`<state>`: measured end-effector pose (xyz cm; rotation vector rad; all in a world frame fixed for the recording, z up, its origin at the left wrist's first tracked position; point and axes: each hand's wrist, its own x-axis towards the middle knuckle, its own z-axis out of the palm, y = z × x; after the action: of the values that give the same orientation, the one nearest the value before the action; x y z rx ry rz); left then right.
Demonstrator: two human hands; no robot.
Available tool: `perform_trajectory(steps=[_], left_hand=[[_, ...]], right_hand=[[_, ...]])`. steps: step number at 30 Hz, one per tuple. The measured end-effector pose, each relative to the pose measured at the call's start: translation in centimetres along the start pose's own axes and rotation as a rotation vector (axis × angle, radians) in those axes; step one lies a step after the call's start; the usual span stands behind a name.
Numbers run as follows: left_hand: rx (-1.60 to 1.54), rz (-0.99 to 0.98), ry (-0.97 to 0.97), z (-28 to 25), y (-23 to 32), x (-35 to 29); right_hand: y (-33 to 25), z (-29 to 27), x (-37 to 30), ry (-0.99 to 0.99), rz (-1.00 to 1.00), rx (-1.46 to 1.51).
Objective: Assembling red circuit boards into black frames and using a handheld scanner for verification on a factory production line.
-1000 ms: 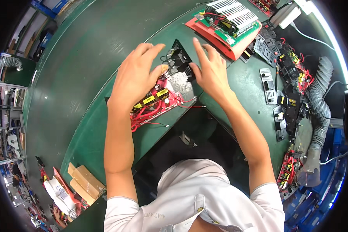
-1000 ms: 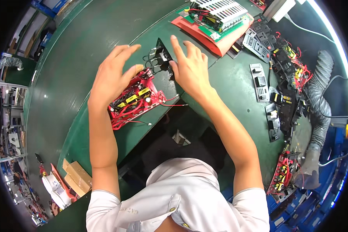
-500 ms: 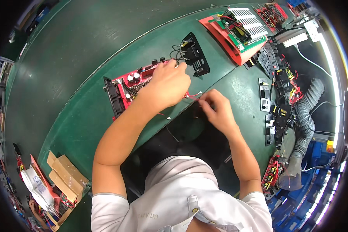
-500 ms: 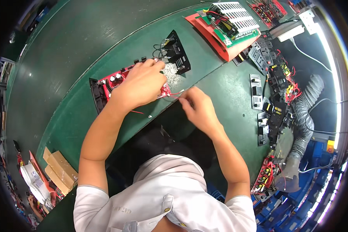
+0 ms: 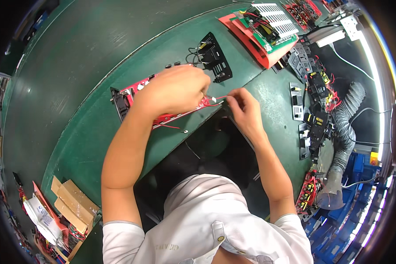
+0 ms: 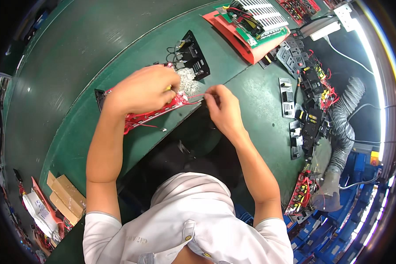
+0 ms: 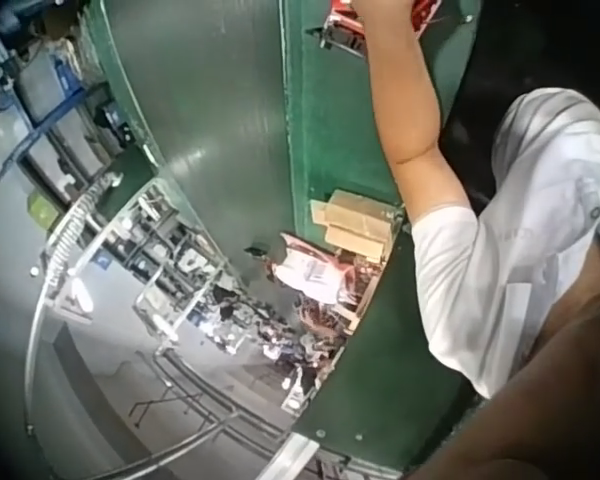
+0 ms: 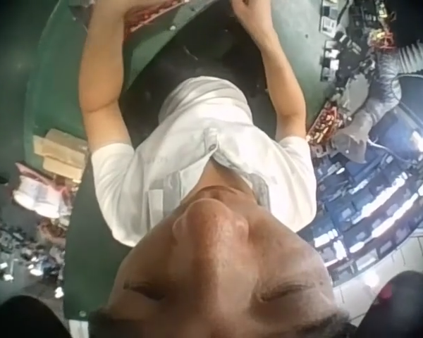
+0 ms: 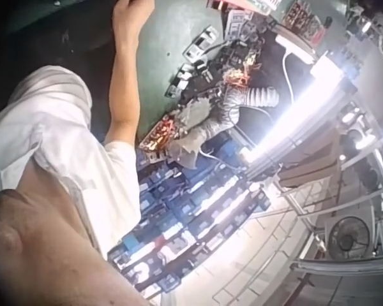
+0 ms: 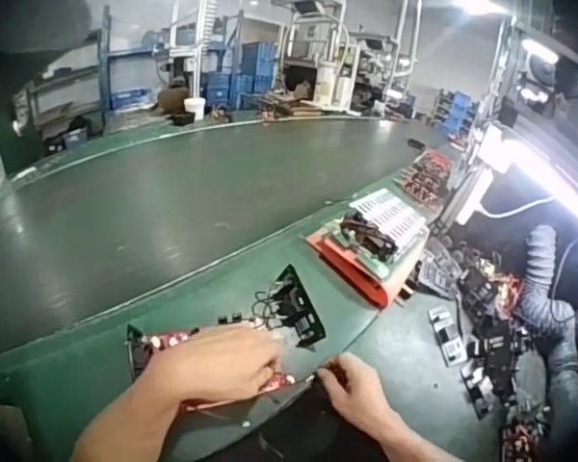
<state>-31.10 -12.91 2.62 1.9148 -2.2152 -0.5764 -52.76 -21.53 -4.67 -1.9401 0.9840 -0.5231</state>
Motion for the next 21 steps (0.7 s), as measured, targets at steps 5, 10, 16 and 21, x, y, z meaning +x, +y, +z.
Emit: perform_trajectory(steps=[5,10,16,21], left_hand=[[-0.371,-0.061,0.189,-2.3,-1.8,-1.7],[-0.606,0.188,0.02,-4.0,-2.1,-3.1],[-0.701,-0.078,-0.22,-3.4,0.3,-1.4],[-0.104,-0.173,0.18,1.0,0.4,0.5]], right_hand=[[-1.0,-0.2,-0.2,-0.157,-0.423,-0.446],[-1.6,0.0,-0.1,-0.144,-0.522,-0.586],[-3.1,-0.7,0.9,-0.437,0.335,0.633],[-3.1,0.3,2.8,-0.283,0.482,1.101]])
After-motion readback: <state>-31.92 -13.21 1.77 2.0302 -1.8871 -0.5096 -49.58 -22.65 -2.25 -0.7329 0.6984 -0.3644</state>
